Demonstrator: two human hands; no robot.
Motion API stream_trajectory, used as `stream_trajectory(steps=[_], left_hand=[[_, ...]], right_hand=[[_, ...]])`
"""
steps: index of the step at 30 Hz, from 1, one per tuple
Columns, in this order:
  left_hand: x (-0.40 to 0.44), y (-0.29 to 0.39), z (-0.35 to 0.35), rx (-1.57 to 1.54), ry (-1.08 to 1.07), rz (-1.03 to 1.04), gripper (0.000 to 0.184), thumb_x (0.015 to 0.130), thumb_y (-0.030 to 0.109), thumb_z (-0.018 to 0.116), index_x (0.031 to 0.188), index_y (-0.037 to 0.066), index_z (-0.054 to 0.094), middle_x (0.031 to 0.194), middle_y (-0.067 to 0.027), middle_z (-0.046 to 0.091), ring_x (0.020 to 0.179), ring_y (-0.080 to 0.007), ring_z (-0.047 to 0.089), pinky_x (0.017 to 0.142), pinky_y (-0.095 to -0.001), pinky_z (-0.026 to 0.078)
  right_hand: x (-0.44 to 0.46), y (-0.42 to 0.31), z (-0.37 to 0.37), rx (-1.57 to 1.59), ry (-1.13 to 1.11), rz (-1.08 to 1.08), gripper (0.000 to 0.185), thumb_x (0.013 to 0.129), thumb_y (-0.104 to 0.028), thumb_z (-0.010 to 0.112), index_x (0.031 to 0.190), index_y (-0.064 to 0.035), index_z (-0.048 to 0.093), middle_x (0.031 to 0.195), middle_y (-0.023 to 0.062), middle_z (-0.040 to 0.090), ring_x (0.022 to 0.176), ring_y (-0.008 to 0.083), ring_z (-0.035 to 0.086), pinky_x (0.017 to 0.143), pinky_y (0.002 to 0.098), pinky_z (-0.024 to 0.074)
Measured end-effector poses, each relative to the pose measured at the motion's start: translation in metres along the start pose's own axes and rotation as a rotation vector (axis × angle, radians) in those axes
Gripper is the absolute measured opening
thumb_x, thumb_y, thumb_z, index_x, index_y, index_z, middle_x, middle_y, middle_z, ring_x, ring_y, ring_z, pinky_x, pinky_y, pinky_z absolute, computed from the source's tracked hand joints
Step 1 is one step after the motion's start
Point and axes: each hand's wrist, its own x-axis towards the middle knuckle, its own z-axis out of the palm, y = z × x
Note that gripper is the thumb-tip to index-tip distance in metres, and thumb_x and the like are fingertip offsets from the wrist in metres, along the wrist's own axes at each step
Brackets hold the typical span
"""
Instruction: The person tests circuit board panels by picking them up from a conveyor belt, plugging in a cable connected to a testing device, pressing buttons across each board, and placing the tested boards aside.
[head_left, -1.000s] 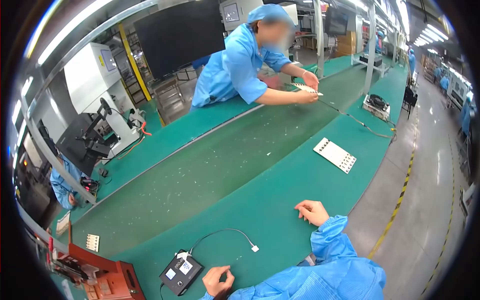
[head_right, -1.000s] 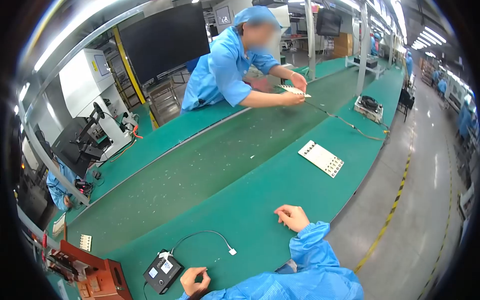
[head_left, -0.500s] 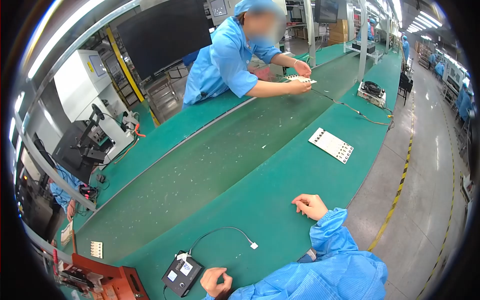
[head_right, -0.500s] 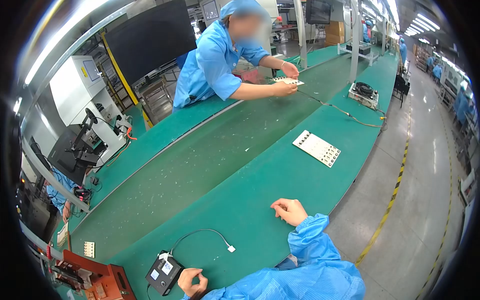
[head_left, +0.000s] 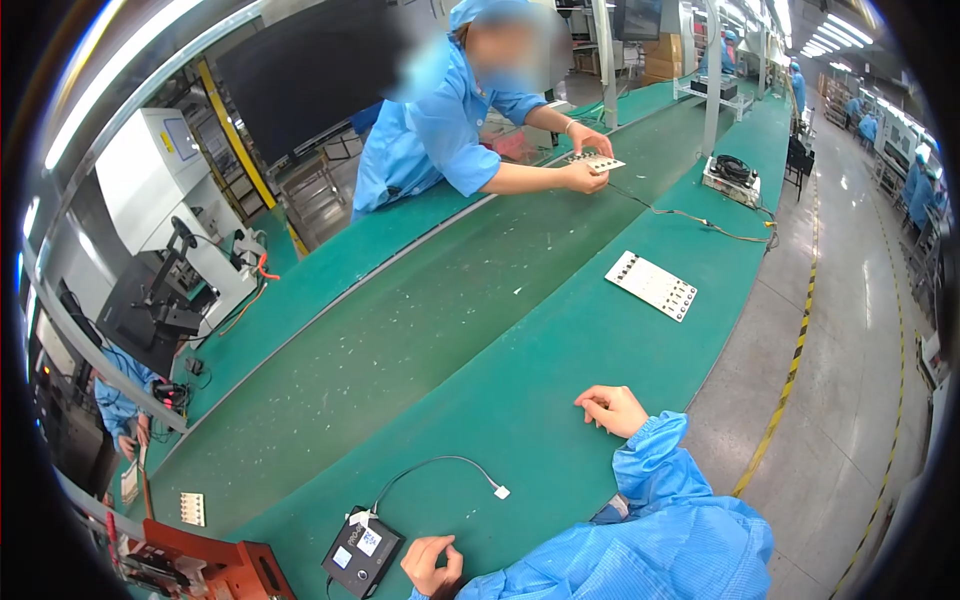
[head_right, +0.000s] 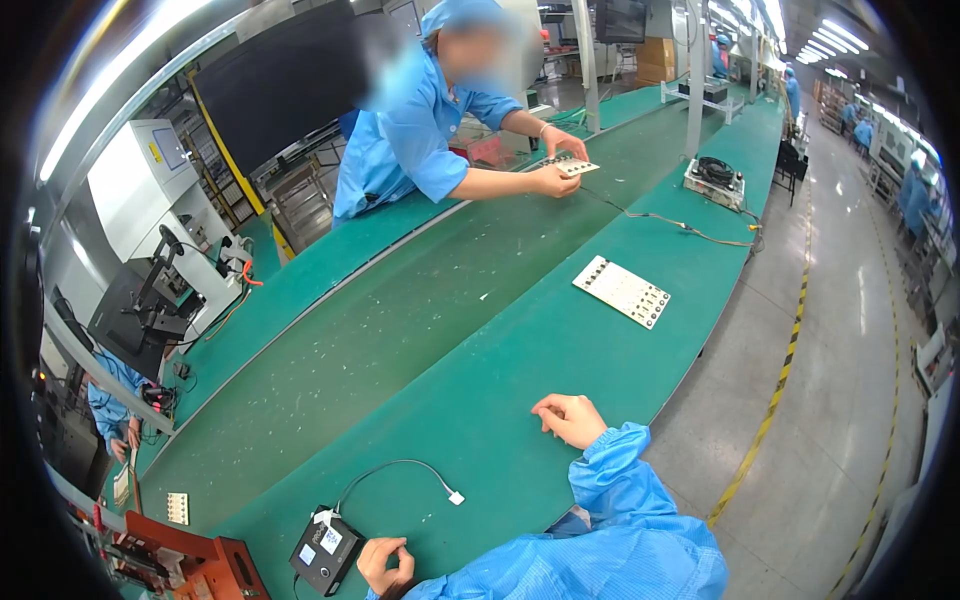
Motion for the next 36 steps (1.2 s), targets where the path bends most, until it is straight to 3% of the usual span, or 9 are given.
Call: stream_trajectory(steps=[9, 12, 15, 18, 20, 23, 30, 32, 36], left_hand=[[-0.023, -0.032, 0.001, 0.017, -0.035, 0.155, 0.035, 0.068, 0.002, 0.071, 0.103, 0.002, 0.063, 0.082, -0.0134, 0.065, 0.074, -0.0315, 0.062, 0.067, -0.0383, 0.051], [-0.045, -0.076, -0.001, -0.164, -0.314, 0.070, 0.035, 0.069, 0.009, 0.072, 0.102, 0.002, 0.063, 0.082, -0.0149, 0.064, 0.076, -0.0324, 0.062, 0.067, -0.0391, 0.050], [-0.028, -0.066, -0.008, 0.023, -0.276, 0.321, 0.037, 0.074, 0.020, 0.070, 0.105, 0.001, 0.061, 0.082, -0.0139, 0.064, 0.077, -0.0330, 0.061, 0.072, -0.0416, 0.049], [-0.035, -0.082, -0.014, -0.021, -0.484, 0.136, 0.041, 0.076, 0.028, 0.068, 0.106, 0.001, 0.060, 0.085, -0.0138, 0.065, 0.081, -0.0339, 0.061, 0.079, -0.0438, 0.047], [-0.029, -0.099, -0.011, -0.112, -1.055, -0.467, 0.042, 0.076, 0.027, 0.069, 0.107, 0.000, 0.060, 0.090, -0.0151, 0.065, 0.087, -0.0350, 0.060, 0.084, -0.0455, 0.044], [-0.038, -0.083, -0.018, -0.102, -0.600, -0.063, 0.042, 0.073, 0.025, 0.071, 0.104, 0.000, 0.062, 0.094, -0.0177, 0.065, 0.090, -0.0362, 0.060, 0.083, -0.0453, 0.046], [-0.029, -0.068, -0.018, -0.039, -0.596, -0.120, 0.047, 0.067, 0.024, 0.076, 0.105, 0.000, 0.062, 0.099, -0.0204, 0.064, 0.093, -0.0391, 0.059, 0.084, -0.0465, 0.046], [-0.032, -0.074, -0.010, 0.093, -0.455, 0.147, 0.046, 0.067, 0.022, 0.076, 0.105, 0.000, 0.062, 0.098, -0.0204, 0.064, 0.093, -0.0391, 0.059, 0.082, -0.0462, 0.048], [-0.011, -0.035, -0.016, -0.021, -0.582, -0.177, 0.040, 0.069, 0.017, 0.074, 0.103, 0.000, 0.062, 0.096, -0.0202, 0.063, 0.091, -0.0393, 0.060, 0.080, -0.0459, 0.049]], right_hand=[[-0.003, 0.000, 0.000, -0.004, 0.031, -0.036, 0.020, 0.091, -0.016, 0.056, 0.102, -0.0037, 0.068, 0.072, 0.0069, 0.068, 0.057, 0.0125, 0.062, 0.054, 0.0279, 0.0508], [-0.003, 0.001, 0.001, -0.009, 0.027, -0.074, 0.020, 0.091, -0.015, 0.056, 0.102, -0.0034, 0.068, 0.072, 0.0071, 0.068, 0.057, 0.0130, 0.062, 0.054, 0.0284, 0.0509], [-0.003, 0.000, 0.000, -0.020, 0.024, -0.057, 0.021, 0.091, -0.016, 0.055, 0.102, -0.0034, 0.068, 0.072, 0.0071, 0.068, 0.058, 0.0138, 0.062, 0.055, 0.0291, 0.0514], [-0.003, -0.002, 0.000, -0.016, 0.020, -0.046, 0.022, 0.091, -0.017, 0.055, 0.103, -0.0036, 0.068, 0.072, 0.0073, 0.068, 0.059, 0.0145, 0.063, 0.056, 0.0298, 0.0520], [-0.003, -0.002, 0.001, -0.048, 0.023, -0.056, 0.023, 0.091, -0.018, 0.054, 0.103, -0.0035, 0.068, 0.073, 0.0077, 0.069, 0.060, 0.0154, 0.064, 0.058, 0.0305, 0.0525], [-0.003, -0.001, 0.000, -0.043, 0.012, -0.059, 0.023, 0.091, -0.018, 0.054, 0.103, -0.0036, 0.068, 0.073, 0.0079, 0.069, 0.061, 0.0157, 0.064, 0.059, 0.0309, 0.0529], [-0.003, -0.003, 0.000, -0.056, 0.012, -0.056, 0.023, 0.090, -0.017, 0.054, 0.103, -0.0044, 0.068, 0.073, 0.0077, 0.069, 0.062, 0.0159, 0.065, 0.061, 0.0309, 0.0531], [-0.003, -0.004, -0.001, -0.060, 0.004, -0.033, 0.023, 0.091, -0.018, 0.054, 0.103, -0.0044, 0.068, 0.073, 0.0076, 0.069, 0.061, 0.0159, 0.065, 0.060, 0.0311, 0.0530], [-0.002, 0.000, 0.000, -0.055, 0.007, -0.057, 0.023, 0.091, -0.018, 0.054, 0.103, -0.0038, 0.068, 0.073, 0.0078, 0.069, 0.061, 0.0162, 0.064, 0.060, 0.0310, 0.0529]])
